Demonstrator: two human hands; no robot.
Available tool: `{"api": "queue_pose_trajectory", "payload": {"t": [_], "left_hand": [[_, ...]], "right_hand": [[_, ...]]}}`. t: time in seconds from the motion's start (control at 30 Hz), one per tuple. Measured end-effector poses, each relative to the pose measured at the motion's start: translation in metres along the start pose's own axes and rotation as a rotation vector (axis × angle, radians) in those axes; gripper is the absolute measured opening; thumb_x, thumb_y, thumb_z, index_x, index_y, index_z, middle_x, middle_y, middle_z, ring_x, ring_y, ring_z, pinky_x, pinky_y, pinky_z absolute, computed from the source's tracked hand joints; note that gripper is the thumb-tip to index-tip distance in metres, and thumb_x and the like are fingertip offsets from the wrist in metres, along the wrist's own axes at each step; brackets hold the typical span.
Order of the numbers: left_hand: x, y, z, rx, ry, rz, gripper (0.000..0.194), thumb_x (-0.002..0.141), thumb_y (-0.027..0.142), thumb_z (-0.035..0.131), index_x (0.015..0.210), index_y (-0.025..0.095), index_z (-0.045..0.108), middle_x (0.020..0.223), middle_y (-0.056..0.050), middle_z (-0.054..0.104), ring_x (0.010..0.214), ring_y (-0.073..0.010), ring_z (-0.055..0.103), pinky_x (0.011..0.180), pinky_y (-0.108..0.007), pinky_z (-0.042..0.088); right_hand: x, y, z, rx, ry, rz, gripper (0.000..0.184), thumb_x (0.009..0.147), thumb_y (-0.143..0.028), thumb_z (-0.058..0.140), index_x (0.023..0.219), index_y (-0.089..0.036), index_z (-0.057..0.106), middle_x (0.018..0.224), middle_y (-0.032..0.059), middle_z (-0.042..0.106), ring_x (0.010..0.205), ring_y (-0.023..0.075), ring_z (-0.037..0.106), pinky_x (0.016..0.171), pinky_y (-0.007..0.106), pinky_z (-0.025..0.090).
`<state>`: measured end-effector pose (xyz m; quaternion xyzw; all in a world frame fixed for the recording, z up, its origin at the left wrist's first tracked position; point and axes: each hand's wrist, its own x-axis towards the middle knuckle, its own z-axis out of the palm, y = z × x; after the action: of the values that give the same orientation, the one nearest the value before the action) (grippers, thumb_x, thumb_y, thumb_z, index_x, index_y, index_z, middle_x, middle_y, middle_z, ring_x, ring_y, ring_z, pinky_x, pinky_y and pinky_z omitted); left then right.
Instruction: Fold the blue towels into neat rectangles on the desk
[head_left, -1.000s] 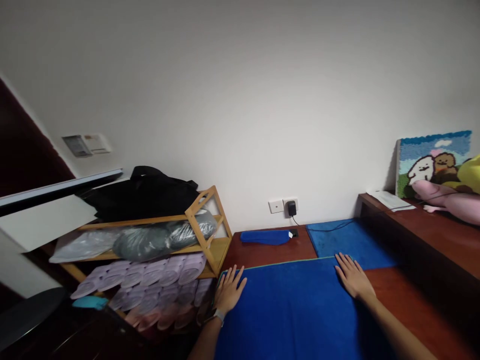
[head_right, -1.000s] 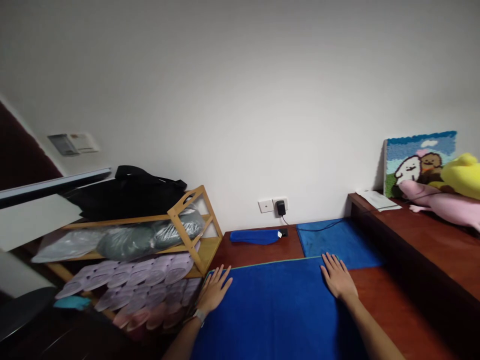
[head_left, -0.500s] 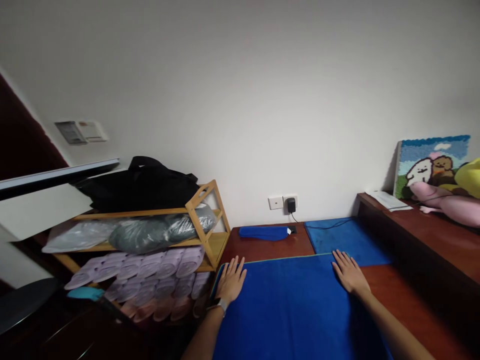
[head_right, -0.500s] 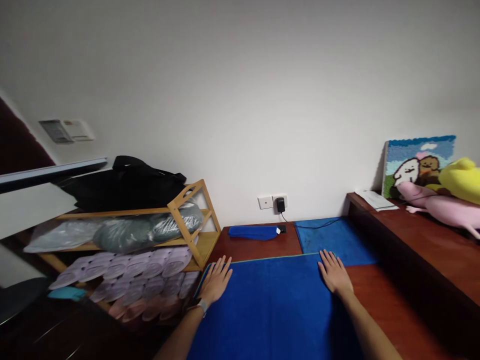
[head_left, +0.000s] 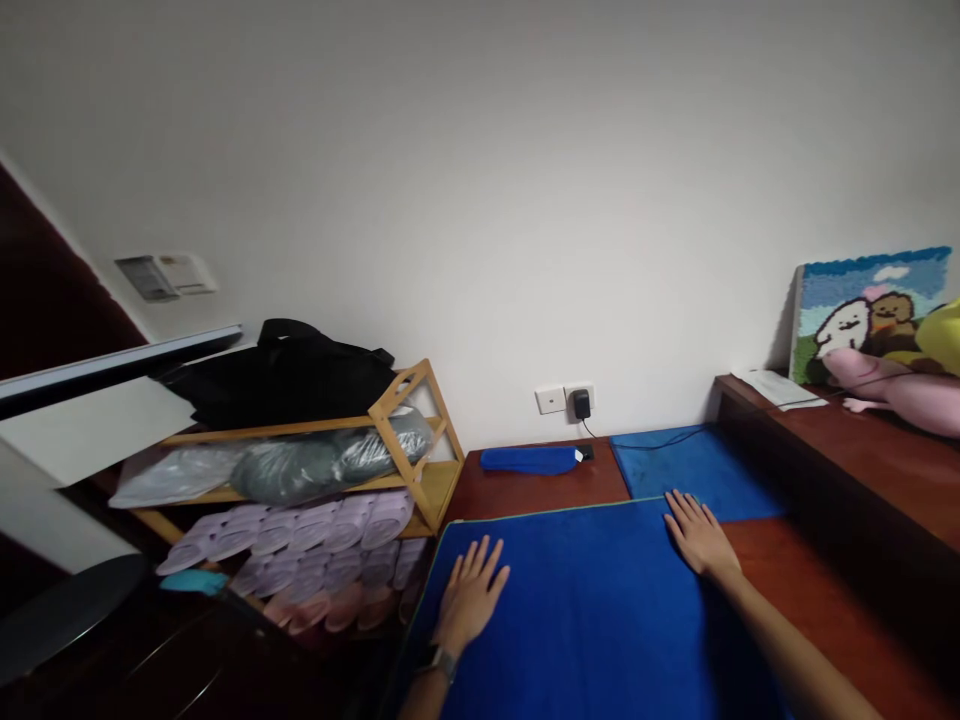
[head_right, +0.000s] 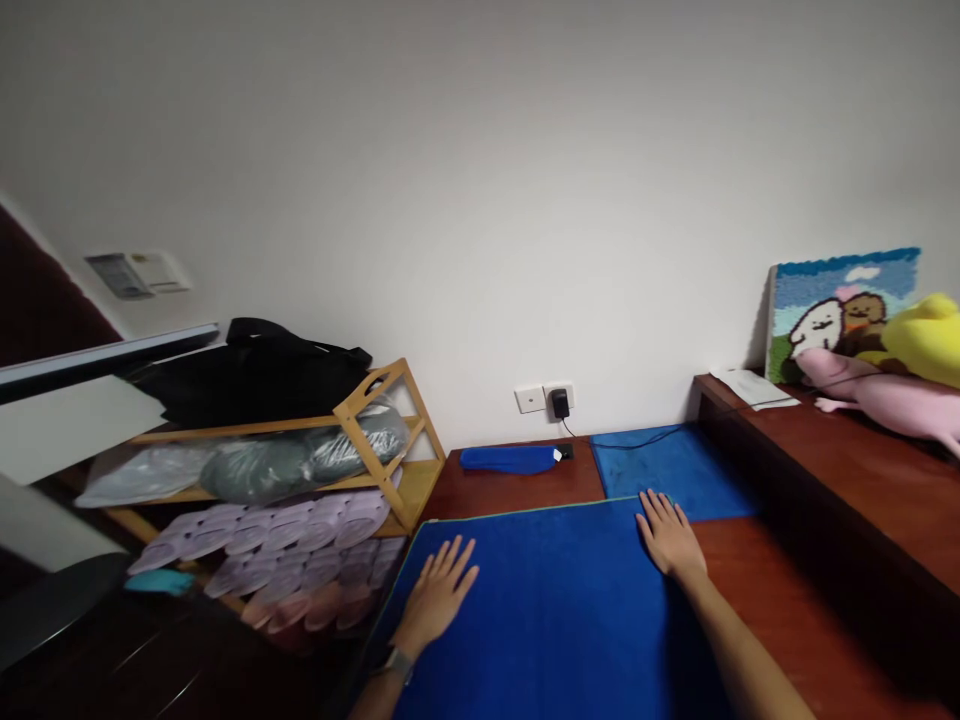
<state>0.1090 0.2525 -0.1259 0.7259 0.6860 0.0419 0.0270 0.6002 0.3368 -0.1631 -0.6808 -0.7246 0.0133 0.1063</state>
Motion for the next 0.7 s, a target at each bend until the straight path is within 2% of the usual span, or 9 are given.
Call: {"api": "queue_pose_trajectory", "payload": {"t": [0.07, 0.13, 0.3, 0.4, 0.47, 0.53, 0.6, 0.67, 0.7], "left_hand": [[-0.011, -0.037, -0.004, 0.034, 0.023, -0.060, 0.062, 0.107, 0.056, 0.035, 0.163, 0.030, 0.035, 0.172, -0.007, 0.029, 0.159, -0.0298, 0.027, 0.129, -0.056, 0.025], [-0.018, -0.056, -0.004, 0.041, 0.061, -0.053, 0.062, 0.107, 0.056, 0.035, 0.163, 0.030, 0.035, 0.172, -0.007, 0.030, 0.159, -0.0283, 0.027, 0.129, -0.054, 0.025], [-0.022, -0.053, 0.000, 0.036, 0.111, -0.031, 0.063, 0.107, 0.059, 0.034, 0.163, 0.032, 0.036, 0.171, -0.005, 0.033, 0.159, -0.0274, 0.028, 0.129, -0.052, 0.024], [-0.022, -0.049, -0.001, 0.031, 0.128, -0.037, 0.063, 0.106, 0.060, 0.034, 0.163, 0.032, 0.037, 0.172, -0.005, 0.032, 0.159, -0.0278, 0.029, 0.129, -0.052, 0.024], [-0.022, -0.049, -0.001, 0.018, 0.135, -0.037, 0.063, 0.106, 0.060, 0.034, 0.163, 0.032, 0.037, 0.172, -0.006, 0.032, 0.159, -0.0278, 0.029, 0.129, -0.052, 0.023], [-0.021, -0.050, 0.000, 0.006, 0.139, -0.036, 0.064, 0.106, 0.060, 0.035, 0.162, 0.031, 0.038, 0.172, -0.006, 0.033, 0.159, -0.0279, 0.029, 0.129, -0.052, 0.022], [-0.020, -0.051, 0.003, 0.000, 0.146, -0.041, 0.064, 0.105, 0.060, 0.037, 0.162, 0.030, 0.039, 0.171, -0.006, 0.034, 0.159, -0.0280, 0.029, 0.130, -0.052, 0.022], [-0.017, -0.052, 0.005, -0.002, 0.156, -0.047, 0.064, 0.105, 0.060, 0.038, 0.161, 0.031, 0.041, 0.171, -0.006, 0.034, 0.159, -0.0280, 0.029, 0.130, -0.052, 0.021], [-0.016, -0.052, 0.006, -0.002, 0.159, -0.048, 0.063, 0.104, 0.059, 0.038, 0.161, 0.031, 0.041, 0.171, -0.006, 0.034, 0.159, -0.0278, 0.029, 0.130, -0.052, 0.021]], "right_hand": [[-0.001, 0.000, 0.002, 0.000, 0.001, 0.000, 0.071, 0.103, -0.051, 0.019, 0.165, -0.018, 0.033, 0.171, 0.0041, 0.030, 0.159, 0.0253, 0.026, 0.130, 0.049, 0.020], [-0.002, 0.000, 0.002, -0.006, -0.007, 0.001, 0.071, 0.103, -0.050, 0.018, 0.165, -0.018, 0.032, 0.172, 0.0039, 0.029, 0.160, 0.0253, 0.026, 0.130, 0.049, 0.020], [-0.006, -0.004, -0.011, -0.021, -0.040, 0.012, 0.071, 0.102, -0.047, 0.020, 0.165, -0.016, 0.031, 0.171, 0.0059, 0.030, 0.160, 0.0261, 0.026, 0.130, 0.050, 0.019], [-0.010, -0.018, -0.025, -0.029, -0.039, 0.051, 0.070, 0.102, -0.042, 0.022, 0.164, -0.011, 0.035, 0.171, 0.0106, 0.031, 0.160, 0.0305, 0.025, 0.130, 0.053, 0.017], [-0.018, -0.042, -0.031, -0.040, -0.018, 0.065, 0.071, 0.103, -0.042, 0.021, 0.163, -0.007, 0.034, 0.171, 0.0148, 0.029, 0.160, 0.0335, 0.022, 0.130, 0.055, 0.013], [-0.029, -0.080, -0.029, -0.042, -0.007, 0.012, 0.071, 0.105, -0.046, 0.020, 0.164, -0.009, 0.032, 0.172, 0.0129, 0.026, 0.161, 0.0309, 0.020, 0.131, 0.051, 0.013], [-0.045, -0.127, -0.020, -0.014, -0.027, -0.125, 0.070, 0.106, -0.054, 0.020, 0.165, -0.018, 0.033, 0.172, 0.0049, 0.027, 0.161, 0.0241, 0.021, 0.132, 0.043, 0.016], [-0.061, -0.169, -0.009, 0.112, -0.049, -0.286, 0.071, 0.107, -0.058, 0.019, 0.165, -0.019, 0.032, 0.171, 0.0069, 0.027, 0.160, 0.0261, 0.024, 0.131, 0.049, 0.020], [-0.067, -0.185, -0.004, 0.154, -0.063, -0.319, 0.072, 0.107, -0.059, 0.019, 0.165, -0.020, 0.032, 0.171, 0.0075, 0.027, 0.159, 0.0265, 0.025, 0.130, 0.050, 0.021]]}}
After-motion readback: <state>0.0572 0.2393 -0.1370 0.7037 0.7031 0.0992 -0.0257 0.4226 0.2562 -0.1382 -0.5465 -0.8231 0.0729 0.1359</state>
